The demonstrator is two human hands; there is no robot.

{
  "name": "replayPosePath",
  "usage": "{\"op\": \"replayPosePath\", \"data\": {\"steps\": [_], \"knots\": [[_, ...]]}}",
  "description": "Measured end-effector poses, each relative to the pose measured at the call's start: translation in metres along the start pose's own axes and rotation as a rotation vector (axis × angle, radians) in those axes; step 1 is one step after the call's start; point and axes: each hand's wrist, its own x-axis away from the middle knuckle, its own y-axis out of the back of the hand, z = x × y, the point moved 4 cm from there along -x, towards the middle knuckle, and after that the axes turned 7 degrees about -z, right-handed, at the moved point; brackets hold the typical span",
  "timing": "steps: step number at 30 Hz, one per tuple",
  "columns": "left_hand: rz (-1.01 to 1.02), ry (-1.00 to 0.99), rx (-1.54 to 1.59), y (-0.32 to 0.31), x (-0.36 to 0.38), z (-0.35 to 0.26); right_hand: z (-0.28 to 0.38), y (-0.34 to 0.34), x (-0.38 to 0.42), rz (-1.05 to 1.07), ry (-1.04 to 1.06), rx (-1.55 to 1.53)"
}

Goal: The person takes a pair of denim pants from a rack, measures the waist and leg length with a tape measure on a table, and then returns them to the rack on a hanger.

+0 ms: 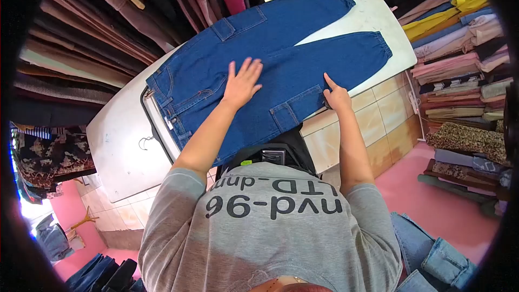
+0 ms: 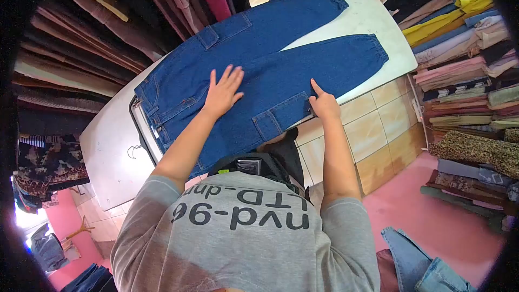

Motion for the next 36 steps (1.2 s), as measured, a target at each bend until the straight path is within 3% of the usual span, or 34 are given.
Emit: {"op": "replayPosePath", "data": {"steps": [2, 3, 5, 11, 13, 14, 15, 16, 17, 18, 19, 22, 24, 26, 28, 29, 31, 32, 36], "knots": [[0.349, 0.328, 0.086, -0.017, 0.003, 0.012, -0.001, -0.001, 0.0, 0.009, -0.011, 0.004], [0.347, 0.322, 0.088, -0.02, -0.003, 0.013, -0.002, -0.001, -0.001, 0.019, -0.017, 0.007], [0.534, 0.426, 0.103, -0.019, -0.006, 0.017, -0.002, -0.001, 0.001, 0.022, 0.0, -0.008], [0.521, 0.457, 0.17, -0.013, -0.011, 0.016, -0.013, -0.01, -0.002, 0.045, -0.017, -0.107], [0.499, 0.511, 0.258, -0.017, -0.012, 0.016, -0.026, -0.026, -0.006, -0.058, -0.015, -0.944], [0.346, 0.58, 0.289, -0.017, -0.013, 0.017, -0.005, 0.003, 0.021, 0.202, -0.276, -1.186], [0.193, 0.646, 0.317, -0.015, -0.014, 0.019, -0.006, -0.001, 0.027, 0.204, -0.28, -1.185], [-0.038, 0.534, 0.266, -0.004, -0.019, 0.012, 0.002, -0.001, 0.033, 0.259, -0.194, -1.369], [-0.03, 0.532, 0.266, -0.003, -0.02, 0.006, 0.011, 0.0, 0.04, 0.314, -0.106, -1.553], [0.063, 0.646, 0.75, -0.01, -0.02, -0.002, 0.015, -0.002, 0.047, 0.293, -0.158, -1.585], [0.159, 0.745, 1.237, -0.015, -0.021, -0.015, 0.024, -0.005, 0.052, 0.296, -0.164, -1.588], [0.495, 0.791, 1.518, -0.015, -0.023, -0.054, 0.043, -0.01, 0.056, 0.161, -0.038, -1.475], [0.547, 0.893, 1.613, -0.017, -0.024, -0.063, 0.054, -0.018, 0.059, 0.094, 0.012, -1.342], [0.566, 0.977, 1.648, -0.019, -0.025, -0.063, 0.069, -0.019, 0.063, 0.048, 0.017, -1.316], [0.523, 1.069, 1.55, -0.018, -0.026, -0.055, 0.078, -0.013, 0.068, -0.057, 0.048, -1.024], [0.523, 1.073, 1.547, -0.015, -0.029, -0.051, 0.082, -0.014, 0.068, -0.053, 0.049, -1.027], [0.553, 1.189, 1.508, -0.009, -0.032, -0.041, 0.094, -0.001, 0.071, -0.393, 0.381, -0.713], [0.524, 1.204, 1.524, -0.008, -0.033, -0.037, 0.098, -0.001, 0.069, -0.437, 0.391, -0.682], [0.406, 1.036, 1.384, -0.011, -0.044, -0.021, 0.111, -0.005, 0.059, -0.49, 0.456, -0.57]]}}
